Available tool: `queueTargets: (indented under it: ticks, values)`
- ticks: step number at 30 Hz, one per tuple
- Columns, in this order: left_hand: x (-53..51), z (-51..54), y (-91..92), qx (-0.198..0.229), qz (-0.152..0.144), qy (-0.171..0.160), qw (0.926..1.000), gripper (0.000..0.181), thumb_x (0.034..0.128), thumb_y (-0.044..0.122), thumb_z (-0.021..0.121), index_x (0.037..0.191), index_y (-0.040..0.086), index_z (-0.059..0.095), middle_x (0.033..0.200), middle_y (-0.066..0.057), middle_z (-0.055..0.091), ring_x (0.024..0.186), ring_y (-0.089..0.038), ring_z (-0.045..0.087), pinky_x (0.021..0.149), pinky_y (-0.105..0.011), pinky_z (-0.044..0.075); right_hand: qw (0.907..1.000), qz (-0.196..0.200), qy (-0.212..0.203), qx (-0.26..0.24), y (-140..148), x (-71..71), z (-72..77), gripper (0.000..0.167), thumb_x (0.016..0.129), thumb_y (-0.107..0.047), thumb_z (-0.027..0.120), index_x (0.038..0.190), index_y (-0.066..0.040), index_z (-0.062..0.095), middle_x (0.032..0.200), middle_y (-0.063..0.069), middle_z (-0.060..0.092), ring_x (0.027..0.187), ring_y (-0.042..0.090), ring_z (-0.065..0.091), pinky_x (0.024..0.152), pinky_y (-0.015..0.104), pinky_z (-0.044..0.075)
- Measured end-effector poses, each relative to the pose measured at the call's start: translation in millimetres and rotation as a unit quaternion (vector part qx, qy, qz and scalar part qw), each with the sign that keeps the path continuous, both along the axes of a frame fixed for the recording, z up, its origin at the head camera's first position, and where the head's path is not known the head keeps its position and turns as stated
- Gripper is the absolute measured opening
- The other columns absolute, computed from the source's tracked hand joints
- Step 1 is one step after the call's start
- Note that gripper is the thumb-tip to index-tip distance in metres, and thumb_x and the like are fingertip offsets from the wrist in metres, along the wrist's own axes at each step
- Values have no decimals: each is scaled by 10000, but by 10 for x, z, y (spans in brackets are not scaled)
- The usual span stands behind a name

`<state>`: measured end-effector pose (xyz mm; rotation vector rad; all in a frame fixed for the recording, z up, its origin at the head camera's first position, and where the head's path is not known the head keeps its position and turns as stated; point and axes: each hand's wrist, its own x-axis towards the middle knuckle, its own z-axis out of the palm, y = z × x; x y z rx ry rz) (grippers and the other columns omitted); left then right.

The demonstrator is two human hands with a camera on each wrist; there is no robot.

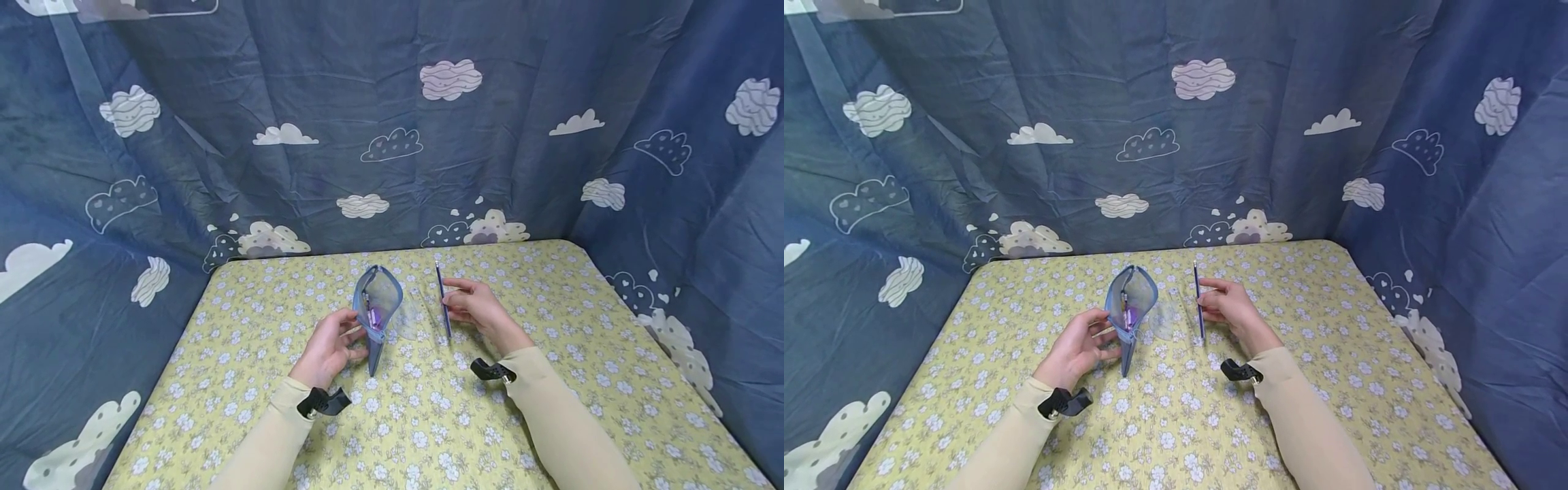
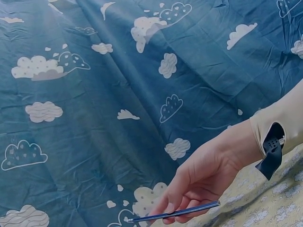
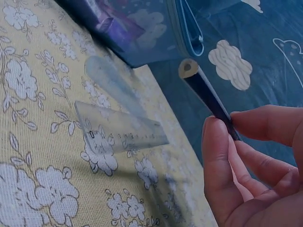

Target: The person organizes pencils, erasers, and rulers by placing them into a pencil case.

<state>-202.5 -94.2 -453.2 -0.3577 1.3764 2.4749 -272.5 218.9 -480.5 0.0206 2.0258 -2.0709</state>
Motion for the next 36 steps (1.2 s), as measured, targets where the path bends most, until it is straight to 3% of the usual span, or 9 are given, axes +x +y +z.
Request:
queueTargets:
  ticks: [10,17,27,36]
  values:
    - [0,-8,-10,35,-6,-11,10000,106,989,156,581,996,64,529,1109,-147,483,1330,-450,401,1037,-774,236,9999,40,141,-58,-39,72,77,623,916,48,627,1496,-125,479,1069,194,671,813,189,672,749,349,597]
    - [9,-7,-3,9,56,-81,10000,88,981,145,586,992,61,561,1084,-145,500,1309,-452,416,1029,-765,265,9997,127,113,-172,-92,145,136,680,915,58,639,1520,-191,455,1038,176,662,802,201,662,732,341,596]
    - [7,-11,-12,18,50,8,10000,155,990,154,582,1080,32,554,1082,-140,501,1327,-466,398,1015,-749,304,9989,286,308,-222,-118,180,219,711,909,76,622,1546,-156,406,1116,266,630,896,244,672,717,324,596]
    - [-16,-11,-8,52,86,-38,9999,128,986,145,582,1061,47,551,1102,-150,488,1311,-456,404,1007,-741,322,9983,398,399,-166,-155,218,300,674,925,34,647,1532,-166,432,1061,177,665,930,245,667,762,351,595]
